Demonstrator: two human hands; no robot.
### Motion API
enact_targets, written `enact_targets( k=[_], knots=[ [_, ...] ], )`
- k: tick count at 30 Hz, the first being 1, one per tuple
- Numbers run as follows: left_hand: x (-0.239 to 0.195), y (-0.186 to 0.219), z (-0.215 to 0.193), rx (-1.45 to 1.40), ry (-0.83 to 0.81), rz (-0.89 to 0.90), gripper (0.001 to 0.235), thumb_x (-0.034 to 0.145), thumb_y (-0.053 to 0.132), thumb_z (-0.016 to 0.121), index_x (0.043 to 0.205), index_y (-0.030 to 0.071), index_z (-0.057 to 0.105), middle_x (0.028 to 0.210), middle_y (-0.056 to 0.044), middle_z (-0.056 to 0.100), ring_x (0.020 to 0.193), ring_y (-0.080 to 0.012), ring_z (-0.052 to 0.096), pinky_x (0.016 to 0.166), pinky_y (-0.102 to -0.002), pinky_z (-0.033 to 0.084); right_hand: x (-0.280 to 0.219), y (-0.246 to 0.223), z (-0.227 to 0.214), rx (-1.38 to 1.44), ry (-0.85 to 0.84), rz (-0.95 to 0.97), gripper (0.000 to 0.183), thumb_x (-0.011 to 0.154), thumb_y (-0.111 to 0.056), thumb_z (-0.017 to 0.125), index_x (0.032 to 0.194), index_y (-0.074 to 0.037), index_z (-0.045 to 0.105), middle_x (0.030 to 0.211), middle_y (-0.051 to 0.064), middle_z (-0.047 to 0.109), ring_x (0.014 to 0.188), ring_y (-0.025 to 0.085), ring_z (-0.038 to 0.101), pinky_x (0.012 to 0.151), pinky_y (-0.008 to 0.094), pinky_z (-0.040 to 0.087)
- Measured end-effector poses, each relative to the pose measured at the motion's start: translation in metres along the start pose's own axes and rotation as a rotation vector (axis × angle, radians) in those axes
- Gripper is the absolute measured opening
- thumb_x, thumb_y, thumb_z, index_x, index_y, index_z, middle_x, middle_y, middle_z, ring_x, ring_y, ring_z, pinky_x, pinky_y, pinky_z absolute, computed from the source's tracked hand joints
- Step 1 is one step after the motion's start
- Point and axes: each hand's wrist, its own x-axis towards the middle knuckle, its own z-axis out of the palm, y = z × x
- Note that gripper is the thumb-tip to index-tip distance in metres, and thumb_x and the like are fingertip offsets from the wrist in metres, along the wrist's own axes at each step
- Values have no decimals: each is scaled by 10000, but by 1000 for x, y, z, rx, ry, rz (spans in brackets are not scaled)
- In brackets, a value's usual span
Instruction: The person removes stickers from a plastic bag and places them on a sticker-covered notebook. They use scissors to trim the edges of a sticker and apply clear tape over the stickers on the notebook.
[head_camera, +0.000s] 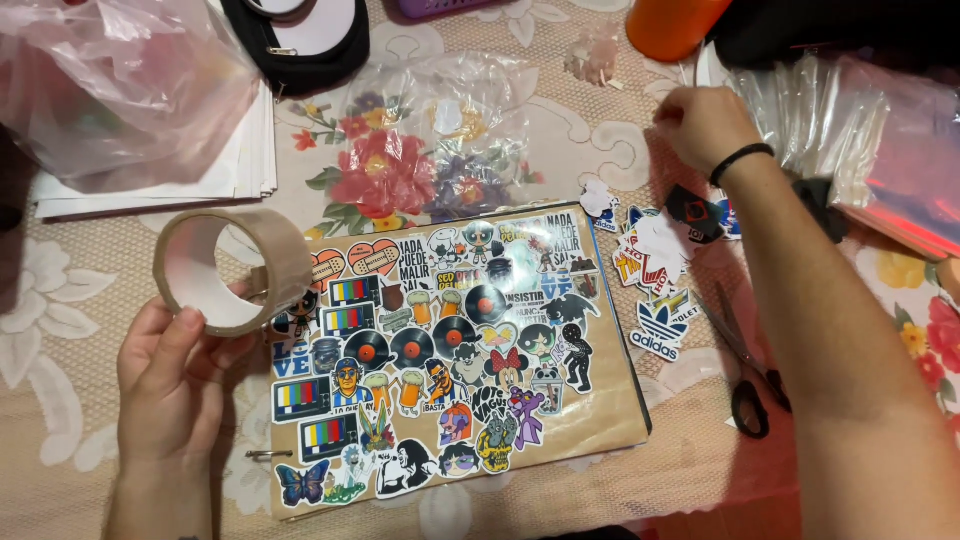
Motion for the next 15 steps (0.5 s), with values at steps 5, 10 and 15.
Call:
enact_targets(
  k=[5,10,15],
  knots=[
    [1,-2,1,-2,0,10,300,910,231,689,1164,105,588,1061,-79,711,875,-135,683,684,-249,604,1,-107,5,300,172,-214,133,1002,-163,716,1073,-50,714,1005,118,733,908,217,687,830,334,571],
    [2,0,-3,-51,12,18,275,922,203,684,1163,103,594,1066,-97,713,891,-160,683,704,-293,614,20,-191,26,557,-176,216,1020,840,-547,755,1532,-16,227,1452,144,500,1338,304,494,1095,448,456],
    [3,3,-4,-84,14,34,314,907,207,697,1184,95,604,1038,-81,716,864,-141,678,660,-254,585,54,-181,43,766,-88,320,482,925,-310,722,1291,-54,541,1156,78,609,981,183,597,825,292,528]
  ],
)
